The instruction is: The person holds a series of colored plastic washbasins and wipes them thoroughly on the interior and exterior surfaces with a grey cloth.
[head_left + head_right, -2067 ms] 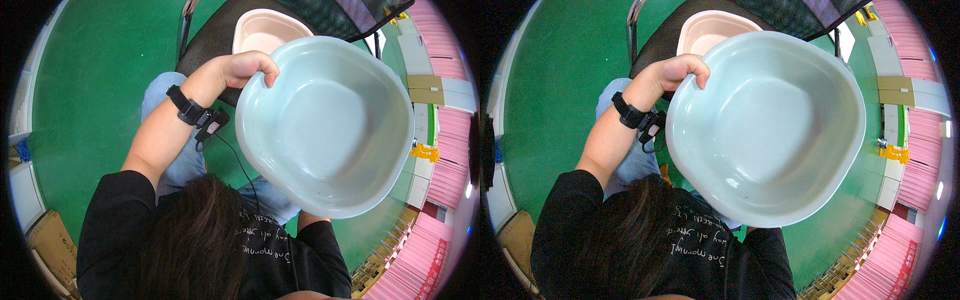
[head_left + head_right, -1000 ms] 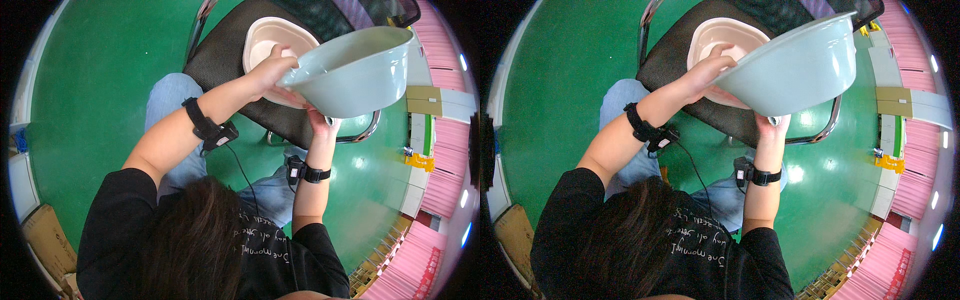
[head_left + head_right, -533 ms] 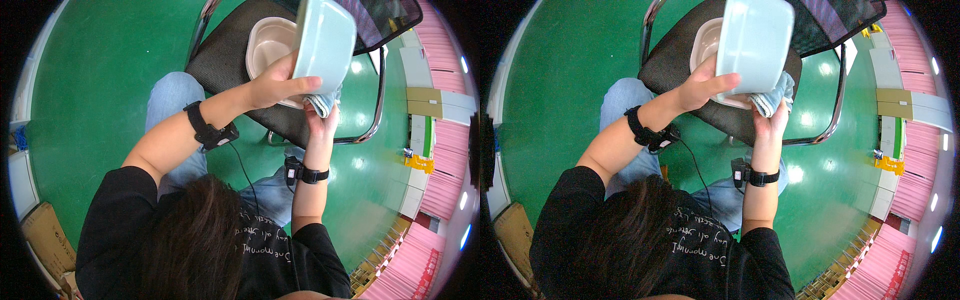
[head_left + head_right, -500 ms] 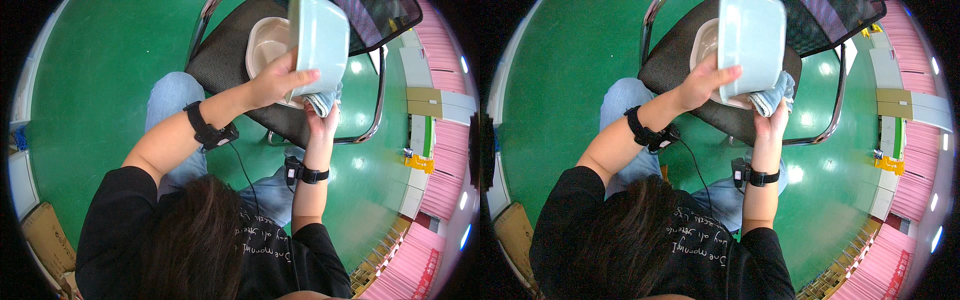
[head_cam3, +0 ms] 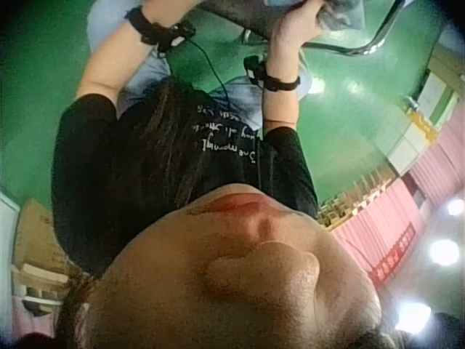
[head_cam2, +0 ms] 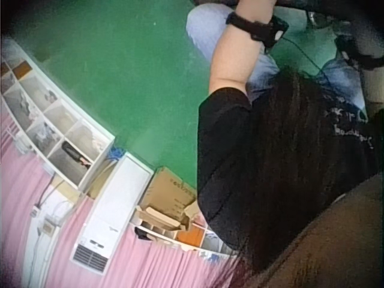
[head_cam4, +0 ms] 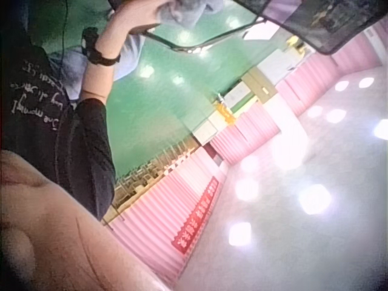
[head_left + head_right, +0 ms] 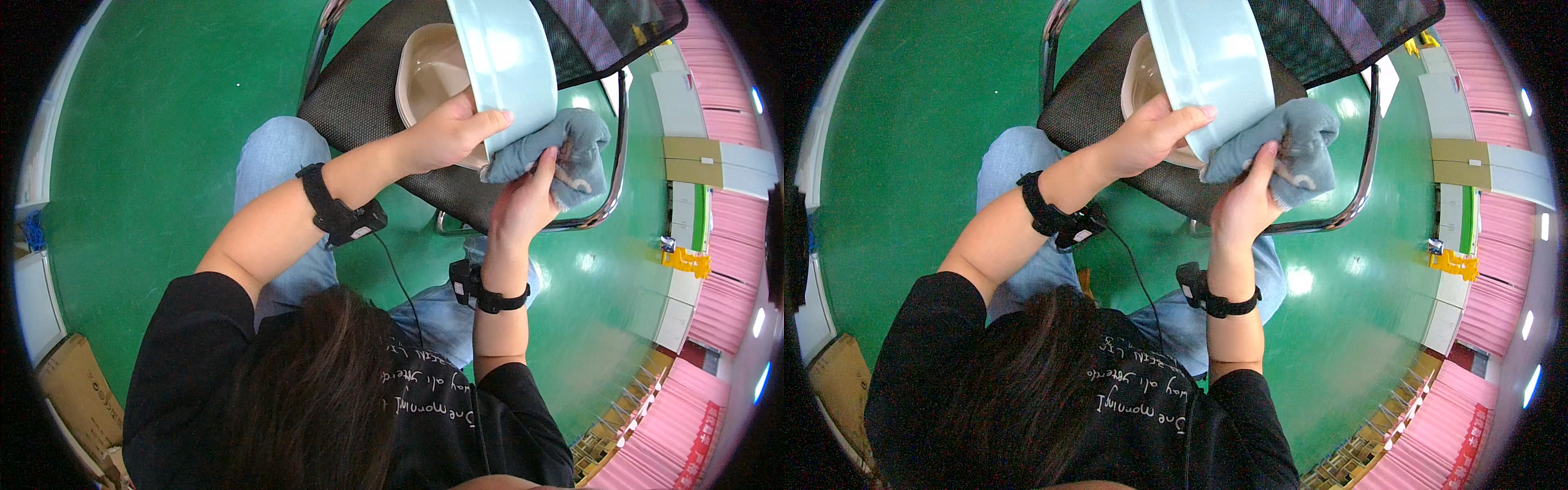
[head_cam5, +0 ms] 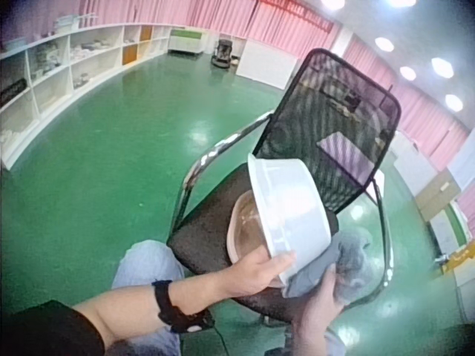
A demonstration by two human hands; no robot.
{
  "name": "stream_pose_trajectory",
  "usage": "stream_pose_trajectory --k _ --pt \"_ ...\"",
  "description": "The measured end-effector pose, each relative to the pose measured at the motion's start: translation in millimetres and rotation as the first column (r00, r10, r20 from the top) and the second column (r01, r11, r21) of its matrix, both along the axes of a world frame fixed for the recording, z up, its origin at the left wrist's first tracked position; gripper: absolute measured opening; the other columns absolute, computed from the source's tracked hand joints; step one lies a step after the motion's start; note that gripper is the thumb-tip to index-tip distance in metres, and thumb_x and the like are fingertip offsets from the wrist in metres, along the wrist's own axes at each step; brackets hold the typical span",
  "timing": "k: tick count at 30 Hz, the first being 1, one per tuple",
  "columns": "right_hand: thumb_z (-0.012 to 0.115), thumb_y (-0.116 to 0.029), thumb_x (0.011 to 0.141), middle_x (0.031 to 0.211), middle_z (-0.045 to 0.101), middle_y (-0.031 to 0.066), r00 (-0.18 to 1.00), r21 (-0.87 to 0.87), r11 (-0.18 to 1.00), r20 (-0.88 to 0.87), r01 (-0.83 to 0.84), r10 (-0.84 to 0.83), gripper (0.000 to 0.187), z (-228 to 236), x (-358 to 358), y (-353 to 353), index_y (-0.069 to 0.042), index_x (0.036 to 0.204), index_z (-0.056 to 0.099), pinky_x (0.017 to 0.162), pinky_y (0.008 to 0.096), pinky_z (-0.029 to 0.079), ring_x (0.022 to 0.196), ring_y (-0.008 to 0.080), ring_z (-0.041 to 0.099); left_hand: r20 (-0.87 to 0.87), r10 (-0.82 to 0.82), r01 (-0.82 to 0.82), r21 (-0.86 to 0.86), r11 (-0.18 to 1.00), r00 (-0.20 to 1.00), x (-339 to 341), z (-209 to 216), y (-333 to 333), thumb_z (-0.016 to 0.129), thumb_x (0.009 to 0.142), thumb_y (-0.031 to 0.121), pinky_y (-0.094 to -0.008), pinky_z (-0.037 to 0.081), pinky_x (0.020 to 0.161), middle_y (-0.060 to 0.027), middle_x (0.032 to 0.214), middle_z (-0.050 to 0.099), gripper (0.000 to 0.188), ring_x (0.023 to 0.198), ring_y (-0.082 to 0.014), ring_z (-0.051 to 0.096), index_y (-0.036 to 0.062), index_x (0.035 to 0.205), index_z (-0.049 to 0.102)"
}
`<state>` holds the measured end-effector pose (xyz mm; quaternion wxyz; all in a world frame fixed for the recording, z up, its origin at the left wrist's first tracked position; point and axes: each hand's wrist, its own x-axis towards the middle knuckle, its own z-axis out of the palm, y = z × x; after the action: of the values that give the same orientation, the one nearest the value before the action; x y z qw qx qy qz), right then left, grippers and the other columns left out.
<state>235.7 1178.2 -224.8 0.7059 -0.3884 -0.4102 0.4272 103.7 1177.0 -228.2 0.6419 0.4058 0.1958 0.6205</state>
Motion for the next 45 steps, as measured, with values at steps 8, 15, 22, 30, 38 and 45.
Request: stream_pose_trajectory --k 8,15,22,30,38,45 --pt "0.067 -0.013 0.078 0.135 0.039 0.0234 0.625 0.534 0.833 0.702 -0.144 -0.342 0.050 -17 5 2 -0.005 0.117 0.037 0.107 0.0513 0.023 0.129 0.0411 0.035 0.301 -0.067 0.122 -0.169 0.978 0.951 -4 0 2 0.045 0.086 0.005 -0.0335 0.044 0.092 -0.0084 0.110 0.055 0.037 0.103 -0.0178 0.054 -0.0021 0.122 0.046" --pt "0.068 -0.011 0.076 0.127 0.043 0.0185 0.719 0.575 0.818 0.570 -0.004 -0.397 0.056 -48 22 9 -0.001 0.119 0.033 0.105 0.0467 0.026 0.123 0.0350 0.041 0.498 -0.071 0.107 -0.043 0.993 0.864 -22 -1 11 0.044 0.079 0.005 -0.0380 0.044 0.094 -0.0128 0.107 0.059 0.035 0.100 -0.0224 0.057 -0.0051 0.111 0.052" --pt "0.052 -0.014 0.093 0.125 0.052 0.0123 0.908 0.092 0.982 0.374 0.167 -0.190 0.038 -31 40 18 0.006 0.125 0.045 0.097 0.0354 0.037 0.111 0.0219 0.050 0.588 -0.080 0.168 -0.096 0.981 0.805 -40 -10 15 0.046 0.076 0.008 -0.0389 0.046 0.092 -0.0163 0.103 0.060 0.039 0.097 -0.0272 0.060 -0.0070 0.111 0.052" --pt "0.060 -0.008 0.089 0.118 0.057 0.0098 0.895 0.126 0.980 0.403 0.153 -0.192 0.031 15 49 34 0.002 0.117 0.053 0.093 0.0315 0.043 0.106 0.0186 0.054 0.403 -0.125 0.151 -0.035 0.988 0.907 -33 -15 8 0.046 0.078 0.009 -0.0344 0.049 0.085 -0.0147 0.096 0.061 0.030 0.087 -0.0217 0.061 -0.0060 0.102 0.056" --pt "0.064 -0.007 0.084 0.109 0.059 0.0089 0.758 0.354 0.933 0.591 0.062 -0.275 0.031 35 27 21 0.002 0.113 0.054 0.094 0.0298 0.038 0.101 0.0185 0.055 0.372 -0.092 0.127 -0.073 0.989 0.924 -36 -18 8 0.047 0.077 0.007 -0.0330 0.049 0.084 -0.0138 0.094 0.062 0.028 0.086 -0.0209 0.060 -0.0049 0.099 0.058" --pt "0.062 -0.005 0.076 0.114 0.055 0.0139 0.572 0.432 0.862 0.790 -0.266 -0.220 0.040 29 27 -13 0.002 0.114 0.049 0.098 0.0385 0.036 0.108 0.0256 0.053 0.469 -0.044 0.124 -0.142 0.982 0.882 -46 -17 15 0.044 0.075 0.012 -0.0368 0.049 0.087 -0.0162 0.103 0.061 0.042 0.092 -0.0248 0.060 -0.0050 0.113 0.054"
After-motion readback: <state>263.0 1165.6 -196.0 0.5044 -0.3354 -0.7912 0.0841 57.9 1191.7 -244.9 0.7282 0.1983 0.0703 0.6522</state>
